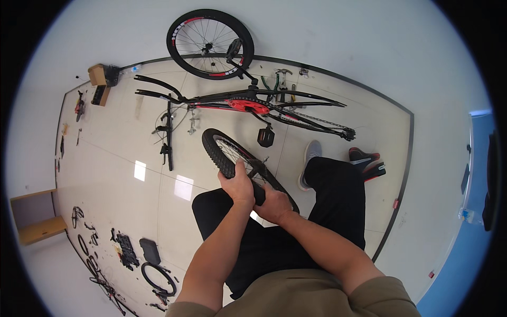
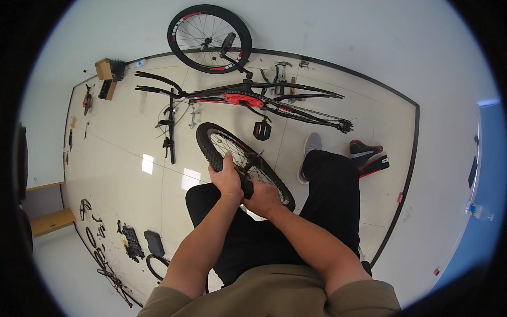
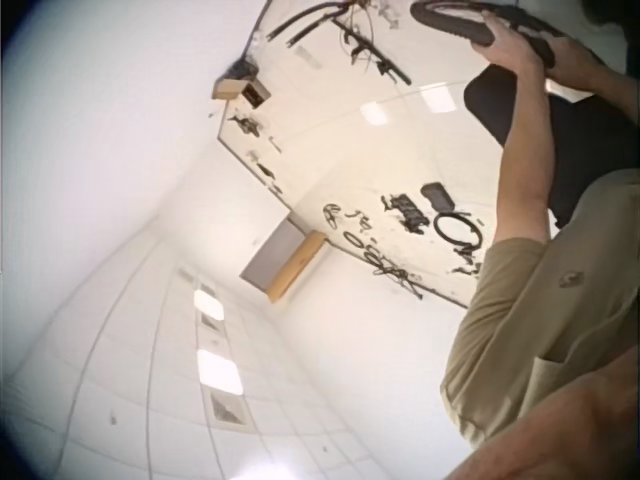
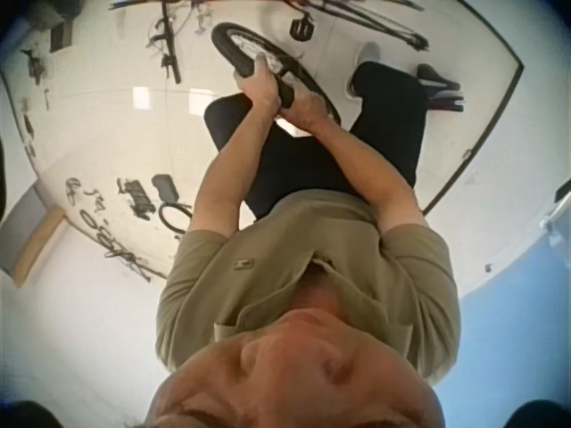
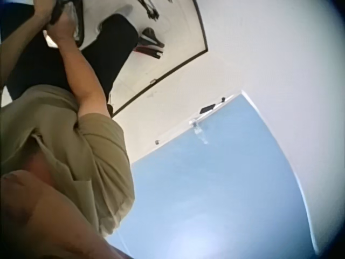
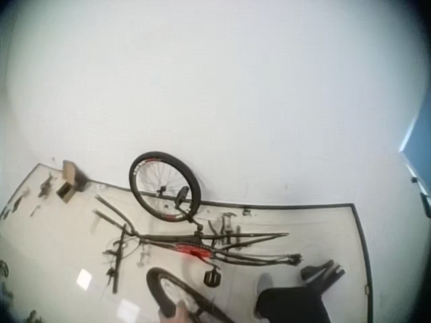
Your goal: The person assembles a bicycle by attaching the rear wheel to the frame. They align the wheel with the dropouts, insert the axle, and secure it by tightening the quick-release skewer. The person then checks the wheel alignment and ensures the tire is properly seated on the rim.
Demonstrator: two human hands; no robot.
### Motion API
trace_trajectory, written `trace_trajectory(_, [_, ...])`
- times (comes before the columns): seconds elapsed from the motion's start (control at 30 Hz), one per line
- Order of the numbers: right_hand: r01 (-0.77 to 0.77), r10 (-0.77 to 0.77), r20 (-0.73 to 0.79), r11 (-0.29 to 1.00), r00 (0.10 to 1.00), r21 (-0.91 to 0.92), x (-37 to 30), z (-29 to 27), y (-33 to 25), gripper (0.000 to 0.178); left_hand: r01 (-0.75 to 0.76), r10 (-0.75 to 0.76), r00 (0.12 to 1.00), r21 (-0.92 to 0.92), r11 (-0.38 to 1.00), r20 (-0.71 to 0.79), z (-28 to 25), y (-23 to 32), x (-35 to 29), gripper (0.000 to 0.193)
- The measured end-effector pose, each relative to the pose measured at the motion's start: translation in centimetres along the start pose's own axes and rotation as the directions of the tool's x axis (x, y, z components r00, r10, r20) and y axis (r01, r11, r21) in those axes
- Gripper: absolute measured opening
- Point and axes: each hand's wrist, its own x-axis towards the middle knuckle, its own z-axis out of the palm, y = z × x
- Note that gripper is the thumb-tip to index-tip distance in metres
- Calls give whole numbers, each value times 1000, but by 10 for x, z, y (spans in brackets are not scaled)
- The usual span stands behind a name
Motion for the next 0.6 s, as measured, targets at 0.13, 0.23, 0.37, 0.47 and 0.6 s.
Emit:
trace_trajectory(0.13, [115, -117, -176, 993, 977, -24, 0, 13, 25, 40, 33, -30, 999, -96, 995, 36, 8, 2, -13, 53])
trace_trajectory(0.23, [152, -153, -212, 988, 965, -23, 3, 16, 32, 39, 27, -21, 998, -119, 992, 52, 13, -5, -11, 50])
trace_trajectory(0.37, [171, -177, -260, 984, 949, -42, 6, 6, 43, 39, 60, -46, 994, -153, 986, 96, 25, -2, -22, 49])
trace_trajectory(0.47, [172, -175, -275, 984, 945, -34, 9, -3, 48, 39, 11, 0, 996, -117, 993, 94, 34, -11, -21, 59])
trace_trajectory(0.6, [158, -157, -252, 987, 955, -16, 11, -14, 55, 40, -10, 12, 995, -14, 1000, 99, 45, -17, -22, 72])
